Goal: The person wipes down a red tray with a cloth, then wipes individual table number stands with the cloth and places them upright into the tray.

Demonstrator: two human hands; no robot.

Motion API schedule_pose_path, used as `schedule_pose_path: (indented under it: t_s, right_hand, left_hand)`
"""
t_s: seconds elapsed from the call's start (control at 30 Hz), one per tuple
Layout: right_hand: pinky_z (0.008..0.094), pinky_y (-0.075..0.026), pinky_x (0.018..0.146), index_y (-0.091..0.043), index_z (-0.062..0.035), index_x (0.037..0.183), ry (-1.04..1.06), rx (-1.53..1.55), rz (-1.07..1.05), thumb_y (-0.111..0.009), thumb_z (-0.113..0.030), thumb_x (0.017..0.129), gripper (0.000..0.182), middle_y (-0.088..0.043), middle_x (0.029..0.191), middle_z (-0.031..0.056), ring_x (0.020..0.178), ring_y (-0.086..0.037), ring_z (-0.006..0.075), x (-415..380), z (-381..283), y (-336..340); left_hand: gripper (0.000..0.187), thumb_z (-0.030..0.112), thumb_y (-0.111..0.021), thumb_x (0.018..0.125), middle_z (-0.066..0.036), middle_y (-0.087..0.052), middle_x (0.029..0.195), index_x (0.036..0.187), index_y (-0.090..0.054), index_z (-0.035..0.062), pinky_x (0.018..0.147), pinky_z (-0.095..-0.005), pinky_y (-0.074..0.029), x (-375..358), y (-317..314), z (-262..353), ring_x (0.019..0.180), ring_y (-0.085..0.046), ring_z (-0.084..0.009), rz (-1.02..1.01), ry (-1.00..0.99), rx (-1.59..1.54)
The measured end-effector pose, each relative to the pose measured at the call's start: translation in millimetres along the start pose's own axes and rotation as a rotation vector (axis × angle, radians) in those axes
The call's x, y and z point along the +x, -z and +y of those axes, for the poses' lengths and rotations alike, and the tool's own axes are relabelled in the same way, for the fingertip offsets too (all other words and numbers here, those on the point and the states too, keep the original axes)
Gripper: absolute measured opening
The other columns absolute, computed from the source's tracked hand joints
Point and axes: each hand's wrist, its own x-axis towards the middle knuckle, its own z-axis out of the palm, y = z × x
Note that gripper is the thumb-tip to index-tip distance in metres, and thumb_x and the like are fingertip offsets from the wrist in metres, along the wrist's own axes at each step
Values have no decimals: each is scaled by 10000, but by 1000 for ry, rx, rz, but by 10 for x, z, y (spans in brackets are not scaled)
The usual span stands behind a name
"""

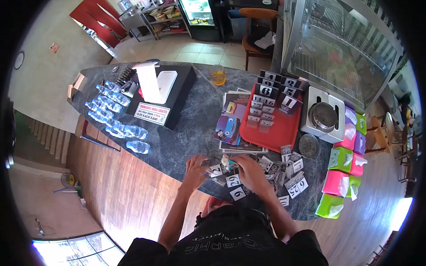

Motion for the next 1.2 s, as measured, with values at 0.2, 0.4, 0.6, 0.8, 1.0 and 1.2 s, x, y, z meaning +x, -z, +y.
schedule_pose_path:
  t_s: [0.2, 0.4, 0.6, 0.8, 1.0, 1.2]
  right_hand:
    - [404, -499, 855, -629, 2, 1153, -41, 22, 47, -522, 69, 872, 308, -641, 1090, 199, 998, -633, 392, -107, 22, 65]
    - [432, -505, 844, -607, -6, 1239, -75, 199, 199, -543, 98, 861, 397, -630, 1148, 200, 1003, -643, 385, 20, -377, 108]
    - [423, -462, 1007, -594, -95, 1350, 272, -170, 291, -650, 102, 724, 659, -604, 1313, 141, 1202, -584, 326, 278, -696, -338]
    - [511, -326, 1112, -660, -159, 1187, 302, -409, 76, -758, -32, 675, 536, -585, 1293, 28, 1303, -503, 252, 178, -703, -218]
    - [426, -473, 920, -685, -109, 1196, 166, 6, 114, -570, 91, 765, 488, -668, 1069, 107, 1021, -625, 324, 391, -712, 136]
    - [425, -425, 1002, -610, -93, 1289, 338, -241, 208, -684, 32, 694, 613, -604, 1220, 78, 1139, -574, 280, 479, -849, -249]
  left_hand:
    - [201, 77, -727, 839, -126, -674, 1046, 1010, -639, 20, 927, -425, -501, 134, 389, 5, 1033, -646, -301, 298, 174, -300]
    - [172, 101, -625, 968, -148, -715, 933, 1044, -612, -54, 791, -310, -579, 317, 744, 277, 897, -713, -180, 332, 445, -927]
    - [176, 108, -562, 1005, -81, -672, 828, 1033, -645, -44, 672, -263, -542, 441, 864, 604, 841, -684, -131, 342, 355, -999]
    - [204, 120, -610, 991, -102, -684, 850, 1011, -662, -76, 674, -278, -594, 465, 1144, 589, 742, -697, -153, 491, 472, -1158]
    - [249, 148, -598, 1001, -151, -693, 894, 1067, -652, -87, 702, -328, -631, 375, 981, 564, 784, -713, -202, 426, 540, -1114]
    - [233, 126, -560, 990, -85, -694, 888, 1026, -665, -79, 689, -297, -604, 389, 952, 681, 796, -673, -135, 527, 549, -1250]
